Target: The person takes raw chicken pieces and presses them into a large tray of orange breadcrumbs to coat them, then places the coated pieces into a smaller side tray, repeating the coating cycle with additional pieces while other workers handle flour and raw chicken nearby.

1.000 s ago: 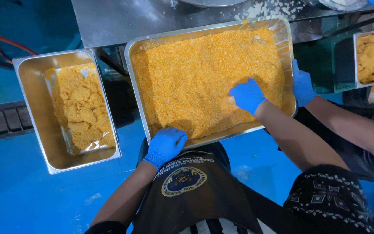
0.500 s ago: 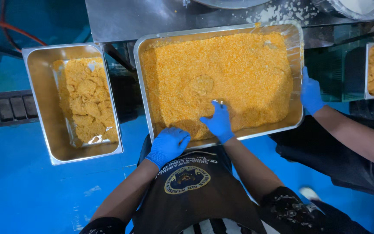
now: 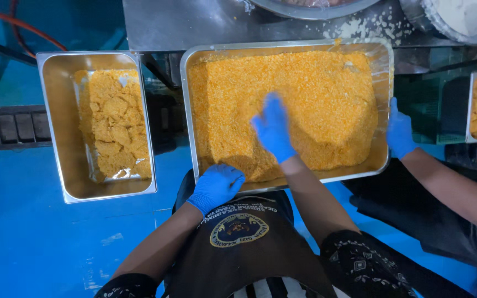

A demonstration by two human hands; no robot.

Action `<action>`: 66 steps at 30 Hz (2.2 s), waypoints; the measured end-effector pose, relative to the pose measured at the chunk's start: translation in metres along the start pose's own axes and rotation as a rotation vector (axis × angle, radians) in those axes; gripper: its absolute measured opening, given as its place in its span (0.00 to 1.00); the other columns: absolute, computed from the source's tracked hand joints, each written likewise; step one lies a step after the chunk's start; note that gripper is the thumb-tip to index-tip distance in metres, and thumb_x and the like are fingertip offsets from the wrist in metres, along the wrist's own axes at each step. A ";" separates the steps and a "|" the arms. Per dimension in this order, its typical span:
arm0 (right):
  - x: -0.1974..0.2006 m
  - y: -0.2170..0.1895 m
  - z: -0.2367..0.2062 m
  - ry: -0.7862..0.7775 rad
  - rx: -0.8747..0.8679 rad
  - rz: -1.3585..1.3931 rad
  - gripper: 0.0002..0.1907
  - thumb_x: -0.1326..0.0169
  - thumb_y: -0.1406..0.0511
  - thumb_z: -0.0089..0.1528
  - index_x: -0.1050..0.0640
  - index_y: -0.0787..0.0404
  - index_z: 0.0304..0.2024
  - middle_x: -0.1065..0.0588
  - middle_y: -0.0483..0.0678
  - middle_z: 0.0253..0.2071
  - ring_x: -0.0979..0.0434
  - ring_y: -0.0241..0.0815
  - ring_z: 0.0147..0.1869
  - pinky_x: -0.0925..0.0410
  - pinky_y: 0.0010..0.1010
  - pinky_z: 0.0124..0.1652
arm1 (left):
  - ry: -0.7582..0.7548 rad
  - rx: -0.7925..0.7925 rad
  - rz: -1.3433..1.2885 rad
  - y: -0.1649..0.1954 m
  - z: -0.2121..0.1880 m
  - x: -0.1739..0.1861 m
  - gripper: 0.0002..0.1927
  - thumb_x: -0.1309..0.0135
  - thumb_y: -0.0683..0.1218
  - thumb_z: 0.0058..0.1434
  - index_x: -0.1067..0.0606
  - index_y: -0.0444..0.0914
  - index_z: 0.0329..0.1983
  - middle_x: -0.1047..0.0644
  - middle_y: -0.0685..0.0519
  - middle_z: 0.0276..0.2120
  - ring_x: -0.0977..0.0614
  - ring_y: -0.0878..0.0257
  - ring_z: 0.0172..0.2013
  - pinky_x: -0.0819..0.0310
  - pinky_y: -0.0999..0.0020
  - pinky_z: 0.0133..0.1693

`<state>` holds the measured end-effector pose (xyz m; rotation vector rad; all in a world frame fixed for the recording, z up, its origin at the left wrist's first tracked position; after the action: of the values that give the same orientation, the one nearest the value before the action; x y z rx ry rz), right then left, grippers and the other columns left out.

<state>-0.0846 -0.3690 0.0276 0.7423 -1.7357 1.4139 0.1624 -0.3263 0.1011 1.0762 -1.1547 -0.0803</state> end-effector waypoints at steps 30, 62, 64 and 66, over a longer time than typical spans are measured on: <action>0.024 0.000 0.034 -0.098 -0.275 0.391 0.28 0.30 0.59 0.55 0.20 0.63 0.55 0.19 0.52 0.46 0.20 0.45 0.49 0.27 0.35 0.48 | 0.021 0.020 0.012 -0.010 -0.003 -0.005 0.12 0.50 0.52 0.65 0.21 0.41 0.35 0.21 0.48 0.31 0.20 0.48 0.36 0.28 0.51 0.40; -0.032 -0.024 0.008 -0.185 0.042 -0.231 0.48 0.48 0.45 0.67 0.51 0.63 0.78 0.60 0.64 0.80 0.64 0.69 0.83 0.64 0.64 0.73 | 0.041 -0.010 -0.048 -0.008 -0.005 0.005 0.11 0.48 0.52 0.64 0.22 0.43 0.33 0.23 0.48 0.29 0.20 0.50 0.35 0.28 0.52 0.40; -0.034 -0.029 0.012 -0.155 0.164 -0.191 0.51 0.48 0.44 0.65 0.52 0.67 0.77 0.59 0.66 0.79 0.64 0.70 0.82 0.64 0.65 0.72 | 0.049 -0.013 -0.022 -0.008 -0.005 0.005 0.11 0.49 0.52 0.65 0.22 0.42 0.33 0.23 0.48 0.29 0.20 0.50 0.35 0.28 0.52 0.39; -0.034 -0.034 0.013 -0.186 0.210 -0.218 0.52 0.48 0.44 0.64 0.51 0.67 0.77 0.59 0.65 0.79 0.63 0.70 0.82 0.65 0.65 0.72 | 0.038 -0.006 -0.004 -0.008 -0.006 0.005 0.11 0.49 0.52 0.65 0.22 0.42 0.33 0.22 0.48 0.29 0.20 0.50 0.35 0.28 0.52 0.39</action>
<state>-0.0416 -0.3903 0.0159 1.1734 -1.5998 1.4247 0.1728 -0.3298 0.0987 1.0707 -1.1172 -0.0665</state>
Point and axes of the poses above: each hand's wrist, its own z-axis towards the middle knuckle, its own x-axis out of the back of the hand, y = z × x, the point moved 1 cm from there along z, towards the middle knuckle
